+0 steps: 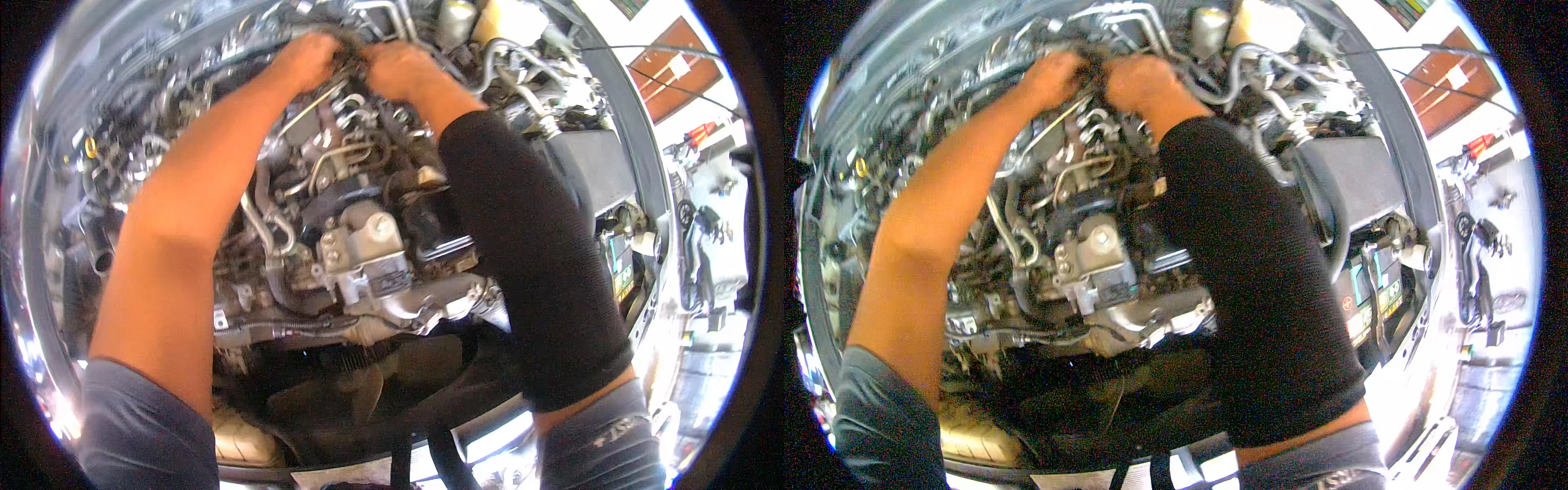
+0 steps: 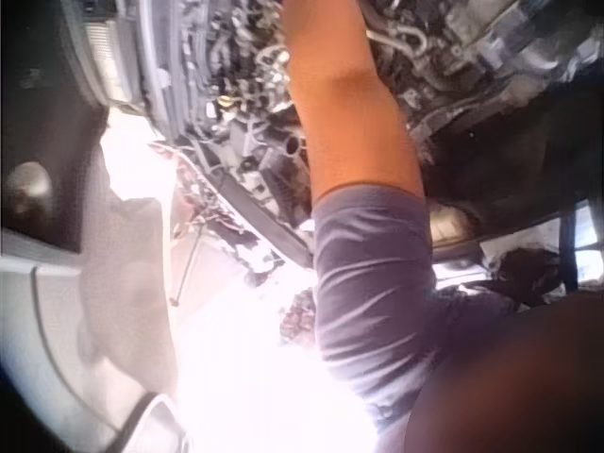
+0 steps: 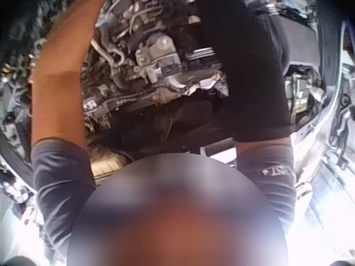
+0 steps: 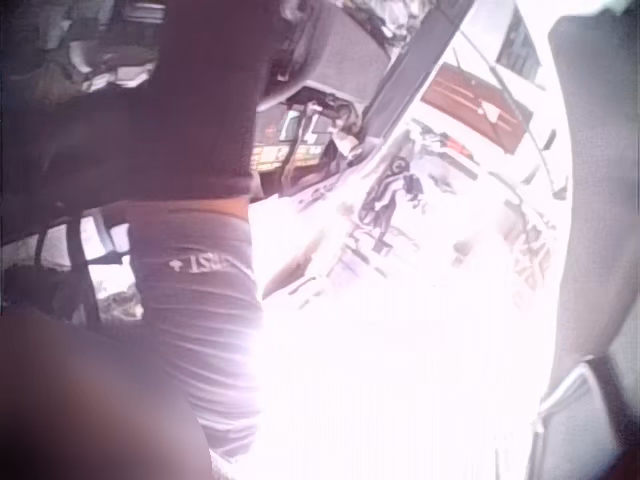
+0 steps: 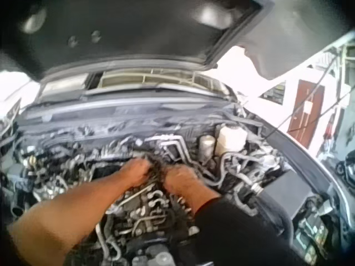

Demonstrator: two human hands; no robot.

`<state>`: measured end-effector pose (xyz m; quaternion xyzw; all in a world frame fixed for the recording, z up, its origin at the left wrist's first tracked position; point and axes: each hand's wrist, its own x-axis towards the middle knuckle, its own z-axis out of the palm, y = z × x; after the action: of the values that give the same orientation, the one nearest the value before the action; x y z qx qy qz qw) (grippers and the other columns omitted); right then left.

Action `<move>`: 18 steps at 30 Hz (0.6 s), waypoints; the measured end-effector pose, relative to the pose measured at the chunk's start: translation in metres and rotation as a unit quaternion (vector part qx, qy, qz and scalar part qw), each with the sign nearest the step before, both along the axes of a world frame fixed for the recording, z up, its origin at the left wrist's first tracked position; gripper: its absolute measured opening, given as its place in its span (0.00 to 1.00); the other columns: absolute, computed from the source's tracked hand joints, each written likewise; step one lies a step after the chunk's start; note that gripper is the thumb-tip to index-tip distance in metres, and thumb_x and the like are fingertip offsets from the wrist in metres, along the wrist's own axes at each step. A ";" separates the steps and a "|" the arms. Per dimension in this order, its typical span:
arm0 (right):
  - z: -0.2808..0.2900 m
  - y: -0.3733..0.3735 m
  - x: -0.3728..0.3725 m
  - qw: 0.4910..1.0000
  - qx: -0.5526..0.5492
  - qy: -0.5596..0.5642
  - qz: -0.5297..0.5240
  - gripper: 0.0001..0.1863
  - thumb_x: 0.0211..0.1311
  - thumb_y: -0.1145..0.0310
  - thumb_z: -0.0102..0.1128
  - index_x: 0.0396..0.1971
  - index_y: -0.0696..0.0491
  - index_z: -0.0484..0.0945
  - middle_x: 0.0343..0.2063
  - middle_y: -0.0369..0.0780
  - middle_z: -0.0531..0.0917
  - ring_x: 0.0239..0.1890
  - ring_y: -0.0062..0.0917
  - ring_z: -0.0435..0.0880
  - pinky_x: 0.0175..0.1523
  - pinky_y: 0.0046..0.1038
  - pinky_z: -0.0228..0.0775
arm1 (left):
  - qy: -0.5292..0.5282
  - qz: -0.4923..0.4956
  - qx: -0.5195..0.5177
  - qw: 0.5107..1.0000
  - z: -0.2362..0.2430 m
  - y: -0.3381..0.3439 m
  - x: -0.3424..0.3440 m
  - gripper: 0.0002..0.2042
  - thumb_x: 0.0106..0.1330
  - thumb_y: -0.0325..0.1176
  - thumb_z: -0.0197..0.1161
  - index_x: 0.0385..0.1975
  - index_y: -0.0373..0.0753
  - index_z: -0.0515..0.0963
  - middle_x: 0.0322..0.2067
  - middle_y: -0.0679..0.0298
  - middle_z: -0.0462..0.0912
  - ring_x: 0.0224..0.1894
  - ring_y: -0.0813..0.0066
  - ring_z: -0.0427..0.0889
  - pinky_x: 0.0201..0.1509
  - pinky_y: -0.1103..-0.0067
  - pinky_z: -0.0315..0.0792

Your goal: The person removes protective newspaper from the front of a car with the hood open, then reaches into the engine bay to manipulate hoses and components. The person uses both hands to adjust and connect parts within the engine compartment.

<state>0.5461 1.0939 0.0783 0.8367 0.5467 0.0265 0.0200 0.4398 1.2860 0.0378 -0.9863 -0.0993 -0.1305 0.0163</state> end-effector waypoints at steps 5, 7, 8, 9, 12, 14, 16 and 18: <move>-0.002 0.003 0.000 0.999 0.020 -0.003 0.035 0.27 0.70 0.61 0.54 0.69 0.43 0.77 0.59 0.48 0.85 0.62 0.43 0.84 0.69 0.45 0.74 | -0.014 -0.027 0.006 1.000 -0.011 0.012 0.008 0.17 0.65 0.35 0.67 0.54 0.43 0.85 0.51 0.49 0.86 0.58 0.44 0.82 0.63 0.56 0.77; -0.003 0.002 0.000 1.000 0.012 -0.009 0.016 0.27 0.71 0.60 0.53 0.70 0.41 0.76 0.62 0.48 0.84 0.65 0.42 0.82 0.71 0.45 0.71 | -0.025 -0.034 0.003 0.999 -0.009 0.010 0.009 0.16 0.66 0.36 0.66 0.53 0.44 0.85 0.50 0.49 0.86 0.58 0.45 0.82 0.63 0.56 0.77; -0.004 0.001 -0.001 0.999 0.022 -0.008 0.028 0.27 0.69 0.61 0.53 0.67 0.43 0.78 0.60 0.48 0.85 0.64 0.43 0.83 0.70 0.45 0.73 | -0.019 -0.024 0.000 1.000 -0.007 0.008 0.008 0.16 0.66 0.36 0.66 0.53 0.44 0.85 0.50 0.49 0.86 0.57 0.45 0.82 0.63 0.56 0.77; -0.004 -0.001 -0.001 0.999 0.037 -0.002 0.031 0.26 0.67 0.63 0.54 0.65 0.45 0.79 0.59 0.49 0.85 0.62 0.44 0.85 0.68 0.45 0.75 | -0.011 -0.016 -0.001 1.000 -0.005 0.006 0.006 0.16 0.66 0.35 0.67 0.53 0.44 0.85 0.49 0.49 0.86 0.57 0.45 0.83 0.63 0.56 0.77; -0.001 -0.005 -0.001 0.998 0.057 0.033 0.019 0.25 0.65 0.65 0.54 0.63 0.48 0.81 0.59 0.49 0.86 0.62 0.43 0.85 0.67 0.45 0.77 | -0.034 -0.035 -0.010 0.999 0.001 0.001 -0.003 0.16 0.65 0.33 0.68 0.52 0.41 0.85 0.48 0.49 0.86 0.56 0.45 0.83 0.62 0.57 0.78; 0.002 -0.007 -0.001 0.998 0.043 0.034 0.012 0.25 0.66 0.65 0.53 0.62 0.48 0.81 0.59 0.48 0.86 0.62 0.43 0.85 0.67 0.44 0.77 | -0.024 -0.045 -0.007 0.999 0.005 -0.001 -0.005 0.16 0.64 0.32 0.69 0.51 0.41 0.85 0.48 0.49 0.86 0.55 0.45 0.83 0.62 0.58 0.78; 0.003 -0.008 0.002 0.998 0.043 0.045 0.019 0.24 0.69 0.62 0.52 0.63 0.47 0.80 0.60 0.48 0.85 0.63 0.44 0.84 0.69 0.45 0.75 | -0.040 -0.054 0.000 0.998 0.006 -0.003 -0.005 0.15 0.65 0.33 0.69 0.51 0.40 0.85 0.48 0.49 0.87 0.55 0.45 0.83 0.62 0.57 0.78; -0.001 -0.009 0.003 0.999 0.029 0.030 0.022 0.25 0.76 0.56 0.52 0.68 0.44 0.77 0.60 0.49 0.85 0.64 0.46 0.82 0.70 0.46 0.72 | -0.046 -0.047 -0.014 0.998 0.005 -0.006 -0.007 0.15 0.65 0.33 0.68 0.50 0.40 0.85 0.48 0.49 0.87 0.55 0.45 0.83 0.61 0.56 0.78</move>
<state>0.5490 1.0851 0.0769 0.8252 0.5642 0.0182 -0.0214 0.4329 1.2801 0.0428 -0.9830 -0.0549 -0.1753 -0.0083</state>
